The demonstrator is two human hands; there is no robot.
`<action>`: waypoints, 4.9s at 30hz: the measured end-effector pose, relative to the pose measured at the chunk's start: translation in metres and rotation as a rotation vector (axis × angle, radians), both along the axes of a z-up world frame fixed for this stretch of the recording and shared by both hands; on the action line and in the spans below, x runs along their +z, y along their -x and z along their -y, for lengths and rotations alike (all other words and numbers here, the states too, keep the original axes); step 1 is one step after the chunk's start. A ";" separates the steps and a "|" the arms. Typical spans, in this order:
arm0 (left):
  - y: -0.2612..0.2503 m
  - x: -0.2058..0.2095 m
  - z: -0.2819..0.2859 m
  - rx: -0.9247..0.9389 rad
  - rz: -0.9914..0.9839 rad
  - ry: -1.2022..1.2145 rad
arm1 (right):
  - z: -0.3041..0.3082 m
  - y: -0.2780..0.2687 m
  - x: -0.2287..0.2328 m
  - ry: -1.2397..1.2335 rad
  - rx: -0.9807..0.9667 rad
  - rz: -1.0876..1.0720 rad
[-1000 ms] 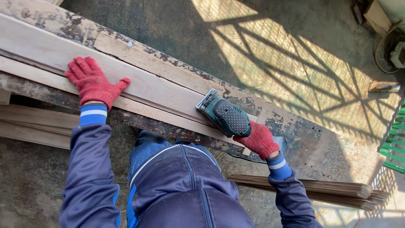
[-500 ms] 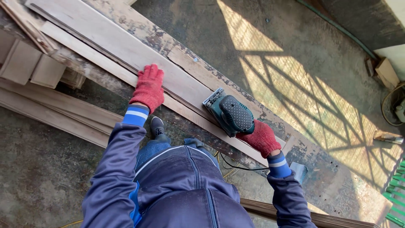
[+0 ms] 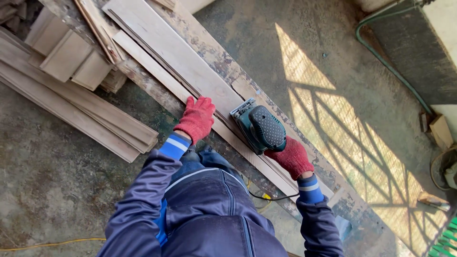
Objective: Sanding wooden boards using an orbital sander and manual sandpaper.
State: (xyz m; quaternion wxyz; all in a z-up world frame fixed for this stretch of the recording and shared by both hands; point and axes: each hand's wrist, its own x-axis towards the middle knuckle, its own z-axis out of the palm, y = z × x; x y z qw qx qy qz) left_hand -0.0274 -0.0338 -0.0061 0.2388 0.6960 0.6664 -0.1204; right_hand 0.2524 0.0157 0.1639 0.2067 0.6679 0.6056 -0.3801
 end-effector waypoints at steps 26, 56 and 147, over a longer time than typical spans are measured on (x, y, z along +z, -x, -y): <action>0.117 0.097 -0.035 0.908 1.786 0.805 | -0.060 0.280 0.013 0.053 0.047 0.143; 0.251 0.111 -0.133 1.512 1.955 0.384 | -0.169 0.424 -0.039 -0.200 0.294 -0.159; -0.107 0.057 -0.048 1.666 1.591 1.484 | -0.029 0.073 -0.031 -0.065 0.119 0.195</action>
